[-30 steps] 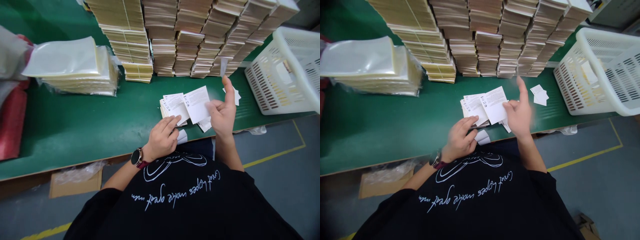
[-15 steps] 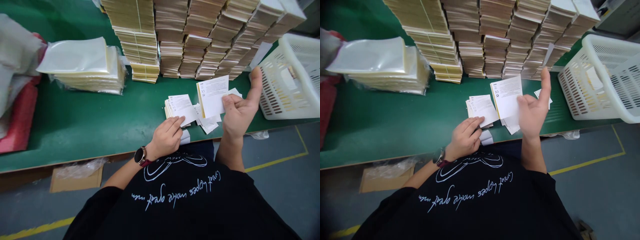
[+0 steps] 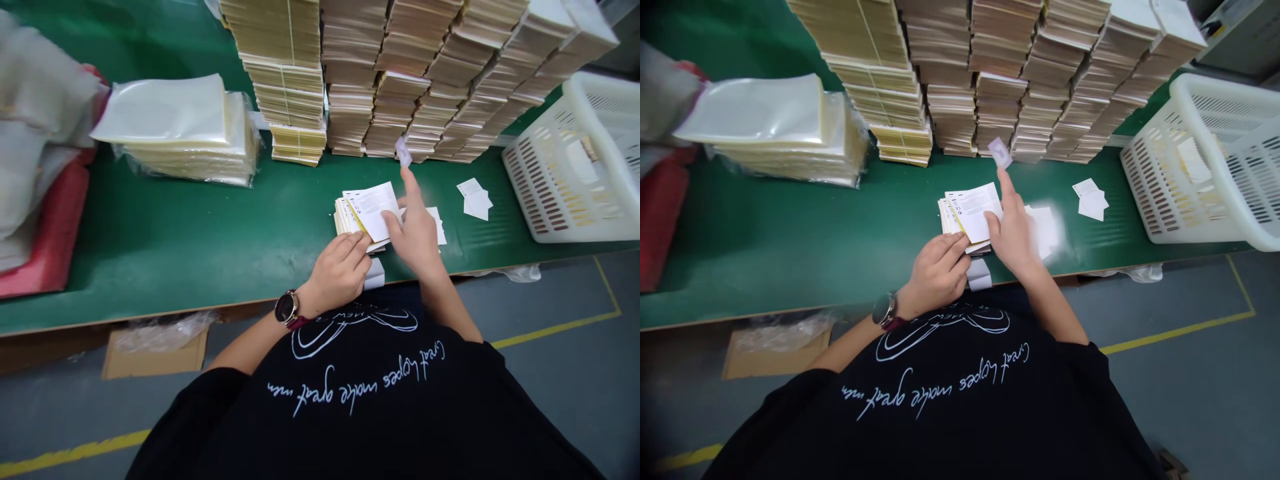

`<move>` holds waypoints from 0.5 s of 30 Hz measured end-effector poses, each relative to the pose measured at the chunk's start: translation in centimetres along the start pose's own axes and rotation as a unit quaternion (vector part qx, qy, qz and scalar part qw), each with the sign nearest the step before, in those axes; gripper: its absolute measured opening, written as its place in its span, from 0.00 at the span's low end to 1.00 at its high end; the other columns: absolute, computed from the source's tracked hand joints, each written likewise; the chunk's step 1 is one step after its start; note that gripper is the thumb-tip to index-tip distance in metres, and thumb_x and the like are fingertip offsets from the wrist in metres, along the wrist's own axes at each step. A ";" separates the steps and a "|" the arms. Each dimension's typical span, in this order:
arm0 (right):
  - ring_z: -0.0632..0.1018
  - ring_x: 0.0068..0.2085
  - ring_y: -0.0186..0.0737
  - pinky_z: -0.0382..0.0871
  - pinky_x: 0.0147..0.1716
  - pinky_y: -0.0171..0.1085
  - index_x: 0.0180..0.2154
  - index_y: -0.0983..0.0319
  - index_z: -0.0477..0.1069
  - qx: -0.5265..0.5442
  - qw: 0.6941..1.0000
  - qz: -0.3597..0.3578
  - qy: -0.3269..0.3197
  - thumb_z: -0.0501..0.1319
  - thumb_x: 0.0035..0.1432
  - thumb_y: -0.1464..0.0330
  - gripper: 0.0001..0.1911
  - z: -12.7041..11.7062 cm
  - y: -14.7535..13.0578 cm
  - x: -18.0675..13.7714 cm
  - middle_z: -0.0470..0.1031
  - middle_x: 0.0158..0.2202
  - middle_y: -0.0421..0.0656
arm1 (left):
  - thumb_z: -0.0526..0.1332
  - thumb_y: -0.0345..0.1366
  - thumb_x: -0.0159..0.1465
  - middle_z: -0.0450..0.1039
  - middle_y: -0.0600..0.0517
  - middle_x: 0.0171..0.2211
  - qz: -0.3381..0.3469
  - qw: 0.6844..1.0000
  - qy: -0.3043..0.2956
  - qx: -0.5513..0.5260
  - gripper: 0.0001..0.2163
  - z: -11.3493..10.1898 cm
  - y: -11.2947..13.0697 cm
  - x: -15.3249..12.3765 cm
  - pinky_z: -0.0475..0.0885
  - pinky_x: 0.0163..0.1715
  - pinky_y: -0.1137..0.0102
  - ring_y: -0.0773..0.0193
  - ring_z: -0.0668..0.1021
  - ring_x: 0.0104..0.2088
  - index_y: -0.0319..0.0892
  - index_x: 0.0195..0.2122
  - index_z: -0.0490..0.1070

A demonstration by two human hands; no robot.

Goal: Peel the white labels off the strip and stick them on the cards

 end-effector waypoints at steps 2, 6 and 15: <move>0.70 0.28 0.35 0.69 0.27 0.38 0.65 0.48 0.49 0.033 0.999 0.015 -0.006 0.60 0.56 0.69 0.39 0.2 1.1 0.1 0.76 0.47 0.42 | 0.56 0.25 0.59 0.75 0.38 0.50 -0.003 1.000 -0.004 -0.005 0.06 0.1 -0.1 -0.1 0.75 0.50 0.56 0.51 0.77 0.51 0.36 0.34 0.73; 0.64 0.21 0.32 0.64 0.21 0.35 0.67 0.48 0.41 0.126 0.990 0.060 -0.020 0.58 0.57 0.69 0.41 0.7 3.6 0.3 0.76 0.36 0.37 | 0.56 0.25 0.59 0.72 0.40 0.55 -0.009 1.000 -0.013 -0.021 0.08 0.3 -0.2 -0.2 0.74 0.53 0.54 0.50 0.74 0.57 0.37 0.35 0.73; 0.65 0.22 0.33 0.65 0.26 0.36 0.67 0.49 0.45 0.063 0.993 0.061 0.081 0.57 0.57 0.69 0.39 -2.5 4.0 0.3 0.74 0.30 0.34 | 0.57 0.24 0.56 0.71 0.40 0.56 -0.005 0.999 -0.002 -0.032 0.06 0.0 -0.1 -0.1 0.73 0.55 0.54 0.48 0.72 0.58 0.35 0.32 0.73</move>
Point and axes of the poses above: each hand's wrist, its own x-axis towards the middle knuckle, its own z-axis out of the palm, y = z × x, the point moved 10 cm from there along x, towards the middle knuckle
